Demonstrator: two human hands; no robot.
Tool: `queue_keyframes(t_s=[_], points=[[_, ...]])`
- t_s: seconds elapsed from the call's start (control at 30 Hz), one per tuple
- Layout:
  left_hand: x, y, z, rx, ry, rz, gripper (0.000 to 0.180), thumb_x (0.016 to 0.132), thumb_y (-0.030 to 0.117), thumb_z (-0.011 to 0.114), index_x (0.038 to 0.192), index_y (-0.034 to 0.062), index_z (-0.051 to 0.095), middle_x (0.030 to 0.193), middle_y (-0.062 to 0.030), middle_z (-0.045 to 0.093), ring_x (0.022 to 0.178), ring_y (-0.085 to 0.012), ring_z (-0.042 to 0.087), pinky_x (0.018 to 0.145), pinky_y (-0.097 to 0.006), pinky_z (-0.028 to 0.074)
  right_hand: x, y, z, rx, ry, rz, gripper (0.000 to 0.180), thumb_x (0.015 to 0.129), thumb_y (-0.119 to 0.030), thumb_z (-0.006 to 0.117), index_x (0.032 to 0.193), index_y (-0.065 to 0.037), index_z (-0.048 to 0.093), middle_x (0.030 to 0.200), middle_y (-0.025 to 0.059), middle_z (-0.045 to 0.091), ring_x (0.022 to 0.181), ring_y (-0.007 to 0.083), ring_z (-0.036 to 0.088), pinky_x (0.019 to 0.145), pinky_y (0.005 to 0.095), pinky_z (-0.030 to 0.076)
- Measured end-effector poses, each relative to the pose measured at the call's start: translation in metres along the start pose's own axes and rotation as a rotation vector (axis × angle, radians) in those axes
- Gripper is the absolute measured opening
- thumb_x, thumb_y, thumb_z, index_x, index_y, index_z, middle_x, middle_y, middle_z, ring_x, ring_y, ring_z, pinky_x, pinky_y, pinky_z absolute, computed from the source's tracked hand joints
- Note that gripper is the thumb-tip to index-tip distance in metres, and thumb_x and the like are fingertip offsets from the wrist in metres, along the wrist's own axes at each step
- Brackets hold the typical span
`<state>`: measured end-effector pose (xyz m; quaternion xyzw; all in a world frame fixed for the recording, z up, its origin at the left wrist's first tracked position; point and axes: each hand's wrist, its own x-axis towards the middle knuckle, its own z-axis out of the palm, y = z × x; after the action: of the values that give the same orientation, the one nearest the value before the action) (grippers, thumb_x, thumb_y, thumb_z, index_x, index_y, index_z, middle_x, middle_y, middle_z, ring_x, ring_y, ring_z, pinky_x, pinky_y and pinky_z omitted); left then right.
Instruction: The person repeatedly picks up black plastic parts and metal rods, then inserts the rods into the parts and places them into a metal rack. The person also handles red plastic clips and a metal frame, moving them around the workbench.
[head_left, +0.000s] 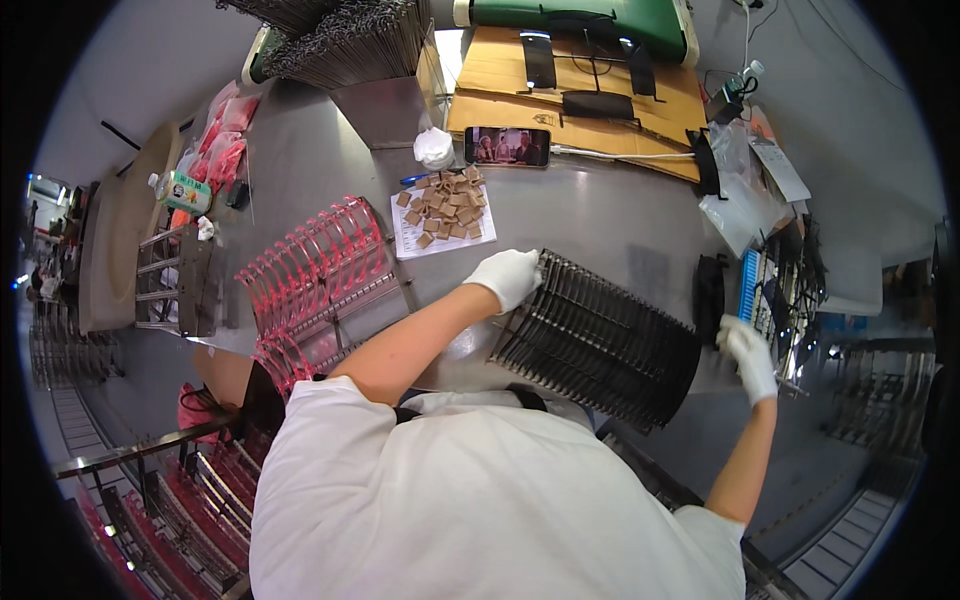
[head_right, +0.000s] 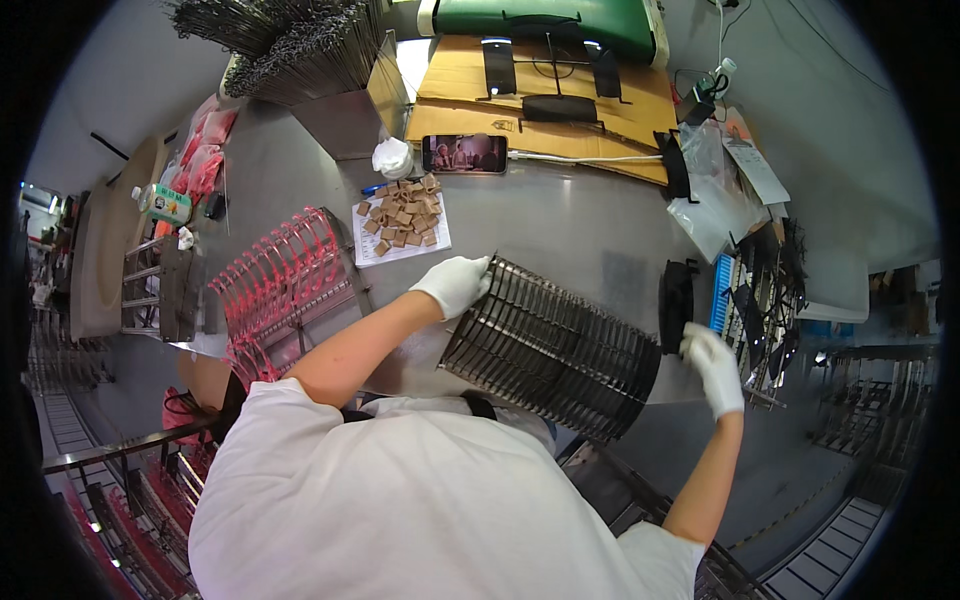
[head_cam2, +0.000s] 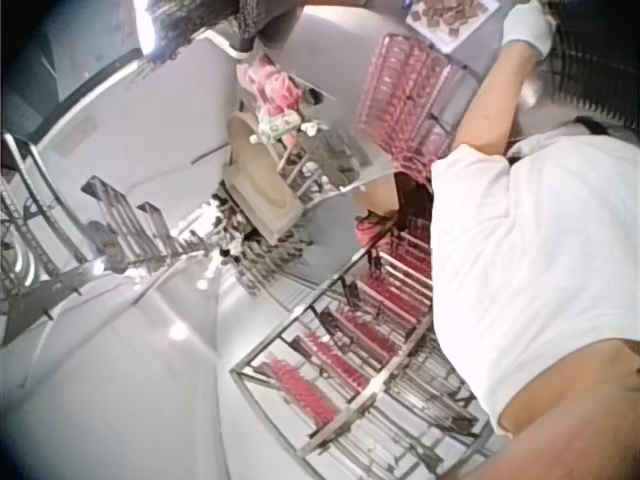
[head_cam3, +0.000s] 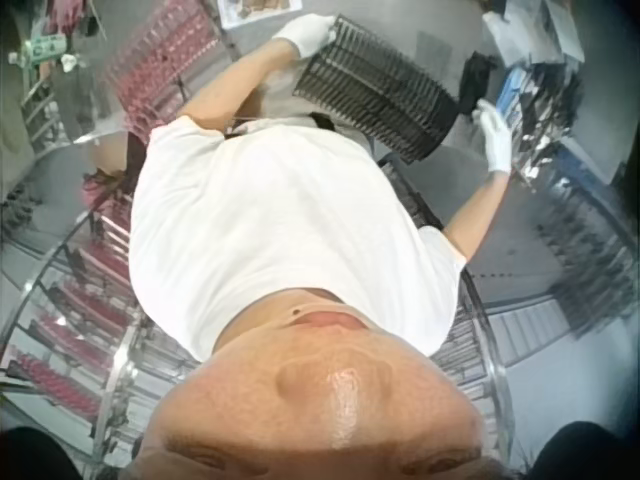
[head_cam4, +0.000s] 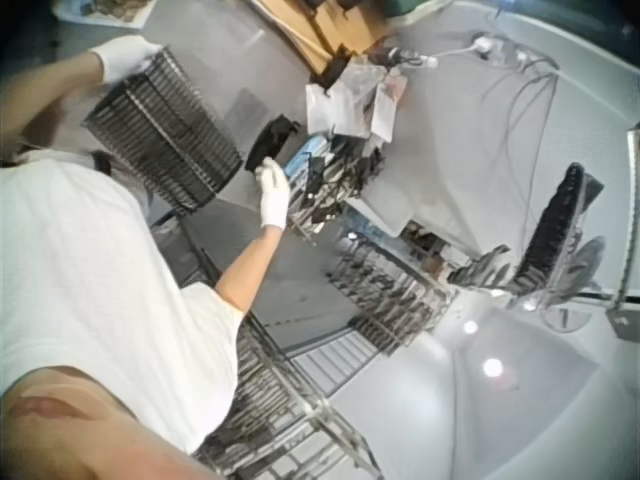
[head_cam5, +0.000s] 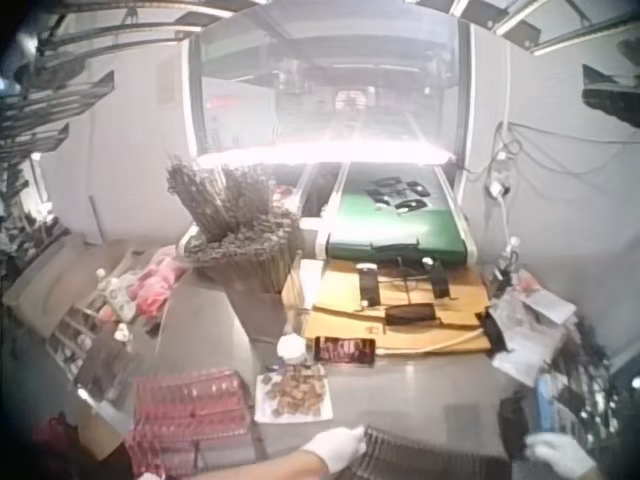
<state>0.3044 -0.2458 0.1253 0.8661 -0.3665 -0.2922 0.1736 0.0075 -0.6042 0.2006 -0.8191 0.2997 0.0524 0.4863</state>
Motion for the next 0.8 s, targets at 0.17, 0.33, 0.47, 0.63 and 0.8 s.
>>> queue_keyframes(t_s=[0.17, 0.33, 0.47, 0.63, 0.8], points=[[-0.024, -0.029, -0.010, 0.002, 0.016, 0.141, 0.036, 0.103, 0.028, 0.050, 0.123, 0.0001, 0.059, 0.111, -0.0240, 0.070, 0.101, -0.0410, 0.068, 0.086, -0.050, 0.055, -0.110, 0.034, 0.070, -0.149, -0.475, 0.403, 0.064, 0.080, -0.001, 0.075, 0.141, -0.004, 0.056, 0.109, 0.0102, 0.072, 0.101, 0.0182, 0.068, 0.093, 0.0344, 0.054], [-0.014, -0.038, -0.185, 0.008, 0.882, 0.043, 0.034, 0.089, 0.030, 0.070, 0.117, 0.0106, 0.068, 0.122, -0.0171, 0.066, 0.107, -0.0326, 0.066, 0.093, -0.042, 0.053, -0.157, 0.137, 0.203, 0.011, -0.061, 0.269, 0.070, 0.081, -0.020, 0.083, 0.140, -0.008, 0.048, 0.105, 0.0151, 0.074, 0.098, 0.0293, 0.073, 0.083, 0.0401, 0.057], [-0.029, -0.099, -0.349, 0.545, 1.744, -0.228, 0.061, 0.090, 0.052, 0.070, 0.130, 0.0063, 0.065, 0.128, -0.0221, 0.064, 0.119, -0.0394, 0.061, 0.103, -0.049, 0.047, -0.149, 0.126, 0.217, -0.055, 0.088, 0.173, 0.029, 0.085, -0.012, 0.072, 0.112, -0.004, 0.065, 0.098, 0.0198, 0.072, 0.091, 0.0377, 0.071, 0.079, 0.0427, 0.056], [-0.043, -0.140, -0.420, 0.754, 1.206, -0.408, 0.037, 0.095, 0.040, 0.066, 0.123, 0.0159, 0.071, 0.116, -0.0177, 0.070, 0.109, -0.0394, 0.066, 0.095, -0.047, 0.051, -0.135, 0.122, 0.218, 0.017, 0.283, 0.103, 0.023, 0.083, -0.008, 0.067, 0.104, -0.003, 0.065, 0.090, 0.0220, 0.070, 0.083, 0.0432, 0.067, 0.074, 0.0474, 0.054], [-0.054, -0.175, -0.439, 0.548, 1.126, -0.145, 0.030, 0.096, 0.030, 0.067, 0.116, 0.0099, 0.074, 0.111, -0.0160, 0.074, 0.104, -0.0339, 0.069, 0.091, -0.039, 0.053, -0.092, 0.117, 0.185, -0.385, 0.403, -0.010, 0.037, 0.093, -0.031, 0.066, 0.104, 0.004, 0.063, 0.101, 0.0286, 0.067, 0.096, 0.0483, 0.063, 0.081, 0.0508, 0.052]])
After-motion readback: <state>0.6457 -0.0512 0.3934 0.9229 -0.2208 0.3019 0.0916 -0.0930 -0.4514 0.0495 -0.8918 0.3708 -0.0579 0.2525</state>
